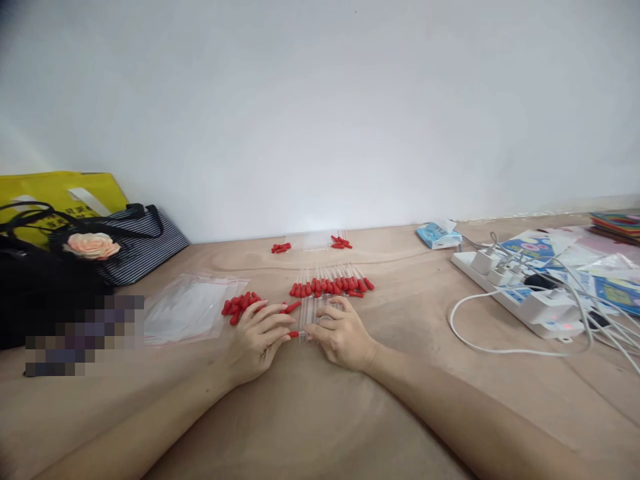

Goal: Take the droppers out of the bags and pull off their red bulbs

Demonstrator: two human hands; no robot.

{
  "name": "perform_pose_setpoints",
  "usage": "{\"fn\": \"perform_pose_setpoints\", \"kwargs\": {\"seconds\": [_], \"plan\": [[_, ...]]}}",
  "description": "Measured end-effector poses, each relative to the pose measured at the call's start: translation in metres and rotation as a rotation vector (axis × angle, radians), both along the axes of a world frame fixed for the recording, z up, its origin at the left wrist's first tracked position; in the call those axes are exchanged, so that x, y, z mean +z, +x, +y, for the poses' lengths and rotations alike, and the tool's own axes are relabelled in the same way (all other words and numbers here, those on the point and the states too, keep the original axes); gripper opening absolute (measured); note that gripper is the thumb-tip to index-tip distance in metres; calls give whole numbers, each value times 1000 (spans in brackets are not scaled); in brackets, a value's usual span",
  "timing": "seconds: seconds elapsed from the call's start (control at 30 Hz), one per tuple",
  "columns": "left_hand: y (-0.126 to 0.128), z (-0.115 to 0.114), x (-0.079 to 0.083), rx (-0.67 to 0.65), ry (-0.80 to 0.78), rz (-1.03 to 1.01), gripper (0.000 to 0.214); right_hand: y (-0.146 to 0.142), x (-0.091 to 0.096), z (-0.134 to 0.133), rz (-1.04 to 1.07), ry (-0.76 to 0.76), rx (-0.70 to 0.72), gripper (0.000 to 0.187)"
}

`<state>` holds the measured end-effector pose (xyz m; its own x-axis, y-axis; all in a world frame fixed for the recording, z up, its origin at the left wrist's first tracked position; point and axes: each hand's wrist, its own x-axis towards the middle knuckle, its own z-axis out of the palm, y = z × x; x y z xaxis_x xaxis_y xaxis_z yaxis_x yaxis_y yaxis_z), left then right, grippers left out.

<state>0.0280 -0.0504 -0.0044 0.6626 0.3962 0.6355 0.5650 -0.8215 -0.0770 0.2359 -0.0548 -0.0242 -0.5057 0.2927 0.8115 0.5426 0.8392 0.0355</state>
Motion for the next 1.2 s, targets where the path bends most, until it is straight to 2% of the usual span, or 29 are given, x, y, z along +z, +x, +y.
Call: {"fn": "perform_pose_setpoints", "kwargs": {"seconds": [0.33, 0.43, 0.57, 0.67, 0.8, 0.87, 0.97, 1.07, 1.2], "plan": [[1, 1, 1, -53, 6, -31, 15, 2, -1, 0, -1, -35, 28, 17], [-5, 3, 1, -20, -6, -20, 15, 10, -1, 0, -2, -57, 12, 17], [-16, 10, -1, 70, 7, -73, 14, 27, 1, 3, 91, -107, -165, 17], [-17, 14, -4, 22, -13, -126, 13, 30, 4, 5, 129, -75, -286, 19], [-15, 14, -6, -5, -85, -194, 17, 25, 5, 6, 77, -121, -326, 30], [-14, 14, -6, 25, -92, -190, 21, 23, 3, 7, 68, -192, -333, 33], [-14, 13, -5, 74, -105, -165, 26, 19, -1, 10, 110, -245, -306, 24], [-13, 13, -4, 74, -120, -160, 28, 14, -5, 14, 116, -222, -280, 16], [-12, 14, -5, 63, -144, -186, 20, 7, -9, 17, 46, -177, -289, 17]]}}
